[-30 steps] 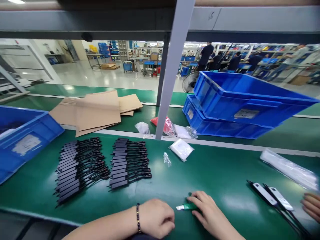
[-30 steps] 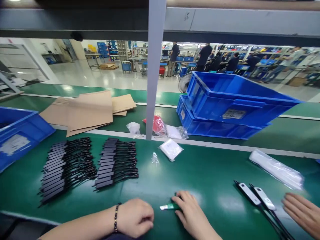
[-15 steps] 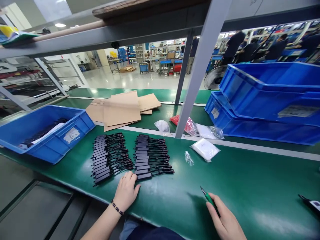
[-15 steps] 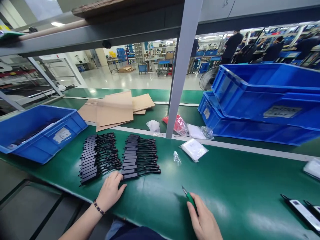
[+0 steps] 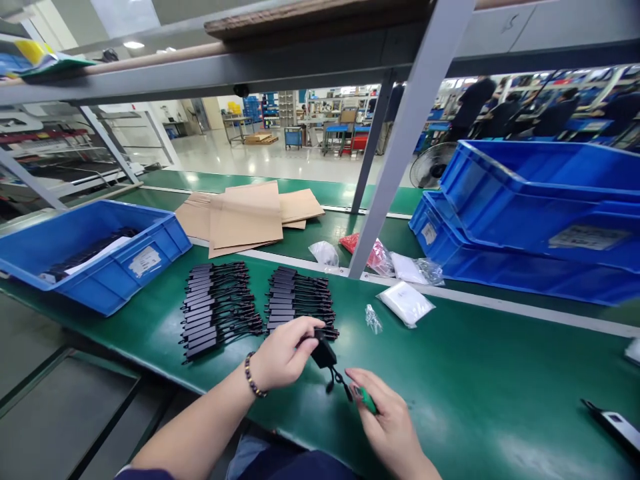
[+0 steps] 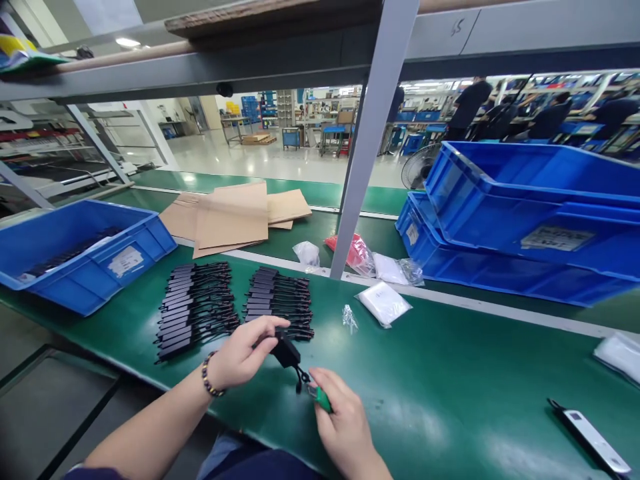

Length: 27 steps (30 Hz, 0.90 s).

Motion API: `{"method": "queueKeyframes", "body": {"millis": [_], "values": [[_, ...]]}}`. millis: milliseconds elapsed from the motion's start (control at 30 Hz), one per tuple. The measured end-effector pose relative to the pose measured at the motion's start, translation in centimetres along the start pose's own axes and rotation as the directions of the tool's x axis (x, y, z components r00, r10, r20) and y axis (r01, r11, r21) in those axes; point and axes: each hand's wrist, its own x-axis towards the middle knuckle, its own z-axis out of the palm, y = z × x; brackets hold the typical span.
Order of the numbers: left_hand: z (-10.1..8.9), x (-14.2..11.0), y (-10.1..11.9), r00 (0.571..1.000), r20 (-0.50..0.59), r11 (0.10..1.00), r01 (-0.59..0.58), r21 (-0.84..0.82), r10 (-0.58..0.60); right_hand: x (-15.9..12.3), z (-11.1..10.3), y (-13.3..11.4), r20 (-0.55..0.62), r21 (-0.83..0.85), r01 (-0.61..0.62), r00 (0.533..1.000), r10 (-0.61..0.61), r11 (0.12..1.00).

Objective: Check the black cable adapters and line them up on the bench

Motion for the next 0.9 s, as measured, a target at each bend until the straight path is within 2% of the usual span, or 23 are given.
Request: {"method": "queueKeyframes", "body": {"millis": [100,200,400,467,500,633,700,767,833,900], "values": [[2.2,3.1,0.1,0.994,0.047,0.962,0.106,-0.250,-0.097,-0.4,0.5,-0.2,0.028,-0.023,-0.081,0.996,0.081,0.996],[5.3,5.3,-0.5,0.972,0.132,0.838,0.233,-0.494,-0.192,-1.4,0.3,-0.2,0.003,-0.024,-0.173,0.985,0.173,0.985],[10.6,6.7,-0.9,0.936,0.180,0.594,0.332,-0.733,-0.301,-3.1,-0.1,0.6,-0.141,-0.032,-0.289,0.949,0.282,0.957],[12.1,6.4,-0.9,0.916,0.211,0.465,0.359,-0.809,-0.341,-3.3,-0.1,1.2,-0.181,-0.075,-0.314,0.938,0.297,0.946],[12.7,6.2,-0.9,0.899,0.259,0.380,0.391,-0.838,-0.353,-3.3,-0.1,1.4,-0.192,-0.112,-0.315,0.938,0.290,0.943],[14.9,5.4,-1.8,0.769,0.556,-0.032,0.577,-0.816,-0.315,-2.7,-0.9,1.7,-0.152,-0.203,-0.267,0.959,0.239,0.942],[15.3,5.3,-2.6,0.720,0.632,-0.146,0.619,-0.772,-0.286,-2.2,-1.7,1.6,-0.137,-0.149,-0.296,0.951,0.277,0.943],[15.3,5.3,-3.4,0.708,0.648,-0.169,0.628,-0.760,-0.280,-1.5,-2.7,1.7,-0.142,-0.065,-0.355,0.928,0.343,0.933],[15.2,5.5,-3.9,0.719,0.632,-0.152,0.618,-0.772,-0.289,-0.6,-3.7,2.0,-0.112,0.016,-0.389,0.915,0.388,0.921],[15.0,5.7,-4.2,0.736,0.607,-0.125,0.600,-0.790,-0.301,0.7,-4.5,2.4,-0.046,0.039,-0.368,0.928,0.369,0.929]]}}
